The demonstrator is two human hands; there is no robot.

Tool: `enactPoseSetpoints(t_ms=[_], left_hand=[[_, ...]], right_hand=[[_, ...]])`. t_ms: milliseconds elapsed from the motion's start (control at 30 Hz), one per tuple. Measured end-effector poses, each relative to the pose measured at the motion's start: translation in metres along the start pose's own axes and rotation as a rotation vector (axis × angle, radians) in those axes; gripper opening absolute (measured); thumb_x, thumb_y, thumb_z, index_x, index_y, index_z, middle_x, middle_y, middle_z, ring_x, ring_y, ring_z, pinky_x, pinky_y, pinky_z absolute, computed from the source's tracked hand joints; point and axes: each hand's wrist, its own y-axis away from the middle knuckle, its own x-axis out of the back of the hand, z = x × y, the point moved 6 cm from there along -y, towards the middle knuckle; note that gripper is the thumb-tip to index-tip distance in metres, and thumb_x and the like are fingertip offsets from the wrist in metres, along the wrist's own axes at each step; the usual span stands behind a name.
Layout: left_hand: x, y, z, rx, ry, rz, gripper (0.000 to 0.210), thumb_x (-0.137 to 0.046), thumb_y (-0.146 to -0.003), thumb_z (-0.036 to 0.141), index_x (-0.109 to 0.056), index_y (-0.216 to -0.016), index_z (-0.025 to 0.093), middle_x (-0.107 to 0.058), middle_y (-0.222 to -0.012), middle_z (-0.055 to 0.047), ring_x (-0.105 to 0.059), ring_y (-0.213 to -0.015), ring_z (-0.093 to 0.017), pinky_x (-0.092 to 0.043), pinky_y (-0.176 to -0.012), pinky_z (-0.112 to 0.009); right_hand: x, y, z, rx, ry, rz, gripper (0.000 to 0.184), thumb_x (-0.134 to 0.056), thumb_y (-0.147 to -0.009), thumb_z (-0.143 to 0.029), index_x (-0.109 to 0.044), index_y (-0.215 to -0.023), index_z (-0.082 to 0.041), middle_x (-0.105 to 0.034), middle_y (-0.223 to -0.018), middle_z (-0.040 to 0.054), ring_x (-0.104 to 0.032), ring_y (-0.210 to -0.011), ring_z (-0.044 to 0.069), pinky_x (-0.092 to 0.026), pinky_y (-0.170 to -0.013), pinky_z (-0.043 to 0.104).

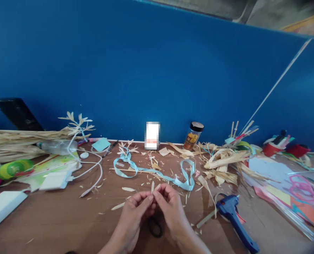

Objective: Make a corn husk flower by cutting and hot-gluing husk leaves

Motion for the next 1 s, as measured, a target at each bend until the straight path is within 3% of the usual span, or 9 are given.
enactPoseSetpoints(t_ms=[233, 400, 567, 700, 867, 1000], left_hand=[[0.002, -0.001, 0.000, -0.038, -0.009, -0.007, 0.016, -0.070, -0.068, 0.026, -0.064, -0.076, 0.013, -0.064, -0.068, -0.001, -0.057, -0.061, -0.008, -0.046, -0.058, -0.017], [0.016, -0.006, 0.008, -0.117, 0.046, 0.159, 0.021, -0.074, -0.062, 0.027, -0.063, -0.077, 0.015, -0.066, -0.071, -0.001, -0.059, -0.061, -0.008, -0.048, -0.056, -0.017], [0.030, -0.013, 0.019, -0.241, 0.114, 0.282, 0.025, -0.076, -0.057, 0.025, -0.064, -0.076, 0.014, -0.065, -0.065, 0.001, -0.058, -0.057, -0.007, -0.048, -0.055, -0.015], [0.032, -0.015, 0.018, -0.247, 0.106, 0.290, 0.028, -0.077, -0.056, 0.023, -0.065, -0.079, 0.013, -0.067, -0.069, -0.001, -0.059, -0.057, -0.007, -0.049, -0.054, -0.016], [0.029, -0.014, 0.017, -0.241, 0.109, 0.267, 0.026, -0.076, -0.057, 0.023, -0.064, -0.077, 0.013, -0.067, -0.069, -0.002, -0.061, -0.062, -0.009, -0.051, -0.056, -0.017], [0.028, -0.013, 0.019, -0.256, 0.113, 0.249, 0.024, -0.076, -0.057, 0.022, -0.063, -0.074, 0.013, -0.066, -0.067, 0.000, -0.060, -0.061, -0.008, -0.050, -0.055, -0.016]], right_hand=[[0.000, 0.001, -0.004, 0.020, 0.033, -0.034, 0.013, -0.058, -0.076, -0.027, -0.053, -0.070, -0.017, -0.053, -0.064, -0.0031, -0.048, -0.060, 0.011, -0.039, -0.057, 0.021], [0.016, -0.004, -0.013, 0.109, 0.212, 0.026, 0.012, -0.052, -0.081, -0.027, -0.052, -0.073, -0.018, -0.052, -0.063, -0.0034, -0.049, -0.059, 0.011, -0.039, -0.057, 0.021], [0.034, -0.009, -0.015, 0.163, 0.582, 0.034, 0.006, -0.051, -0.078, -0.020, -0.054, -0.084, -0.019, -0.058, -0.068, -0.0019, -0.054, -0.062, 0.014, -0.040, -0.060, 0.023], [0.034, -0.006, -0.003, 0.096, 0.760, -0.081, 0.018, -0.052, -0.076, -0.019, -0.053, -0.094, -0.022, -0.062, -0.066, -0.0033, -0.057, -0.059, 0.014, -0.037, -0.056, 0.023], [0.027, 0.004, -0.003, 0.081, 0.855, -0.144, 0.015, -0.053, -0.076, -0.020, -0.052, -0.091, -0.021, -0.066, -0.071, -0.0023, -0.059, -0.065, 0.014, -0.036, -0.058, 0.022], [0.027, 0.013, -0.013, 0.086, 1.065, -0.169, 0.010, -0.058, -0.073, -0.020, -0.054, -0.082, -0.022, -0.065, -0.071, -0.0028, -0.058, -0.067, 0.014, -0.033, -0.058, 0.021]])
